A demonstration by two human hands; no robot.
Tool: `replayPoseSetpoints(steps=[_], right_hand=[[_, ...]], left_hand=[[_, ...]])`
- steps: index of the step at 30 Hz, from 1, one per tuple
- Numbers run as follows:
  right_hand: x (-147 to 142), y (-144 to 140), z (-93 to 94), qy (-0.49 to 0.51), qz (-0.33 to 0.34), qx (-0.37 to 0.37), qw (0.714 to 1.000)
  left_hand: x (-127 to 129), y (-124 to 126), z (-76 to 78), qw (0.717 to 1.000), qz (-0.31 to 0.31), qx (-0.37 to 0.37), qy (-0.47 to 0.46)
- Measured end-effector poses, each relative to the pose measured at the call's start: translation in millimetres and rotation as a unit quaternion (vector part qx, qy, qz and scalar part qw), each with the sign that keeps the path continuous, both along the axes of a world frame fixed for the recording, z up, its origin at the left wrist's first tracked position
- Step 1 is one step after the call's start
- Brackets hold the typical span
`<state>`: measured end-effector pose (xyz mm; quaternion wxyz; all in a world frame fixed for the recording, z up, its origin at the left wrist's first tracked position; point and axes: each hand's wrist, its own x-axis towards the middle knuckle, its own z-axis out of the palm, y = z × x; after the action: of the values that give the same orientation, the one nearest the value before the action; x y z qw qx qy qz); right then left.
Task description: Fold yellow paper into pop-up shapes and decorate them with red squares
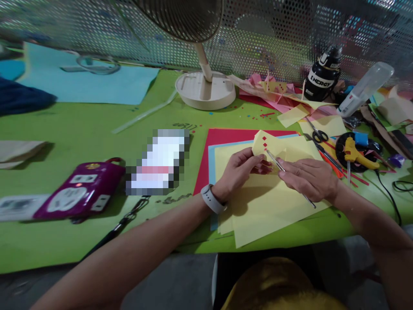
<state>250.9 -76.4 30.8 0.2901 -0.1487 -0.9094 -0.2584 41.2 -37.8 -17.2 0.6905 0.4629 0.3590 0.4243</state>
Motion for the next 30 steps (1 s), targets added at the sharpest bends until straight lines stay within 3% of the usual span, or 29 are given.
replayPoseSetpoints(steps=[30], right_hand=[[0.4, -0.7, -4.6, 0.002, -0.01, -0.008, 1.0]], left_hand=[[0.7, -0.8, -0.6, 1.0, 0.011, 0.018, 0.009]])
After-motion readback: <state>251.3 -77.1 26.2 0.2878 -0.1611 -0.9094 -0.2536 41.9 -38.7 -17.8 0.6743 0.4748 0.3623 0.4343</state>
